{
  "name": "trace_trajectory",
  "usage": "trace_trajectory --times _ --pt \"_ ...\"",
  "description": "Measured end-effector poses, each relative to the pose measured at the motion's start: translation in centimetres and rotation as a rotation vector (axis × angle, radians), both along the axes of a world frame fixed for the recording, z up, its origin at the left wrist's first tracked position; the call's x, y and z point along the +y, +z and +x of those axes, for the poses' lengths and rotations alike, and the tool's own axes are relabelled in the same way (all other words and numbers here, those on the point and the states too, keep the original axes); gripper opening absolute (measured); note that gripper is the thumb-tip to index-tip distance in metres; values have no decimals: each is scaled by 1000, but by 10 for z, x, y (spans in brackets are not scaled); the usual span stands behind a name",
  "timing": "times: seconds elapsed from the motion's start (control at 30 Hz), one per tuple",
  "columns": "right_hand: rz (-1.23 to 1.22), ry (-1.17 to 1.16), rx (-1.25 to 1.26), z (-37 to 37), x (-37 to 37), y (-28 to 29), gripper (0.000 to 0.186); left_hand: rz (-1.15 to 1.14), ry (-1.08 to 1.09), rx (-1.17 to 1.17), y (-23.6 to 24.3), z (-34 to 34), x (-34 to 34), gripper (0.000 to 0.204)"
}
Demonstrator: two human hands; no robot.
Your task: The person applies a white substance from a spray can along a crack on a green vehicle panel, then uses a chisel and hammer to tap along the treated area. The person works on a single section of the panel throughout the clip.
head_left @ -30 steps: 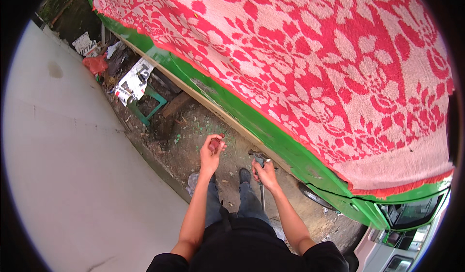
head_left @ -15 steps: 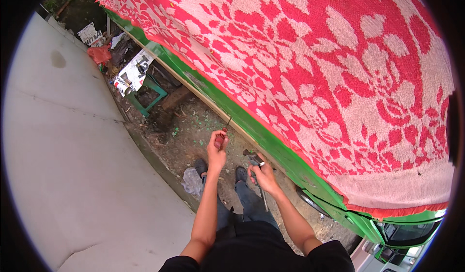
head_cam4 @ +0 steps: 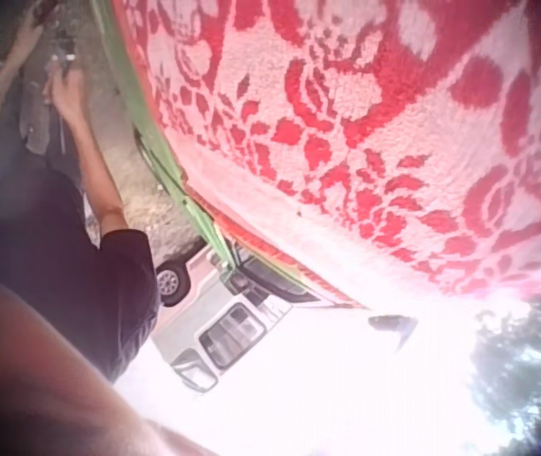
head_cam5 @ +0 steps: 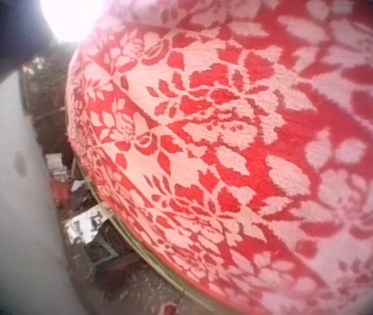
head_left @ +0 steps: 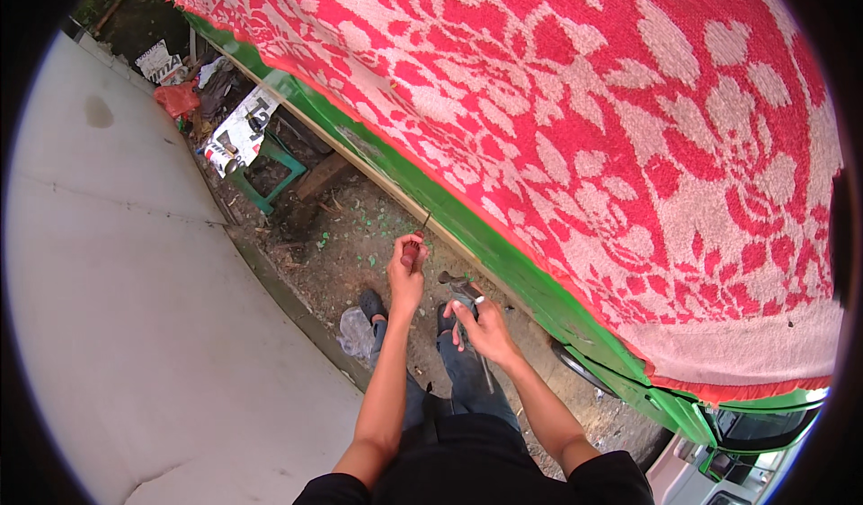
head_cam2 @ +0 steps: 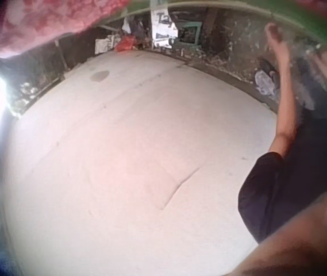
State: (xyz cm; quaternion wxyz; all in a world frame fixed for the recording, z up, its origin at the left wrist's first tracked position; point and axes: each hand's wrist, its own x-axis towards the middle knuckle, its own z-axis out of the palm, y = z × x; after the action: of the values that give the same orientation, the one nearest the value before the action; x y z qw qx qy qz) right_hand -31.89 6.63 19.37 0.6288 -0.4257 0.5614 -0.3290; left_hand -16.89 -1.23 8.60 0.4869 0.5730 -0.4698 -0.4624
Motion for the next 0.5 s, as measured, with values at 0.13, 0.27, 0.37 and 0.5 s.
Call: trace_trajectory --times 0.13,0.27,0.37,0.5 --pt "-179 28 280 13 -2 8 26 -44 -47 -45 -9 0 -3 24" --pt "-548 37 294 26 0 21 41 -88 -133 -34 -11 -3 -3 25" --pt "-616 158 406 23 0 6 44 -68 -107 -99 -10 -11 -3 20" --pt "-572 162 580 25 -14 -17 39 -70 -97 -5 -14 -18 -4 14"
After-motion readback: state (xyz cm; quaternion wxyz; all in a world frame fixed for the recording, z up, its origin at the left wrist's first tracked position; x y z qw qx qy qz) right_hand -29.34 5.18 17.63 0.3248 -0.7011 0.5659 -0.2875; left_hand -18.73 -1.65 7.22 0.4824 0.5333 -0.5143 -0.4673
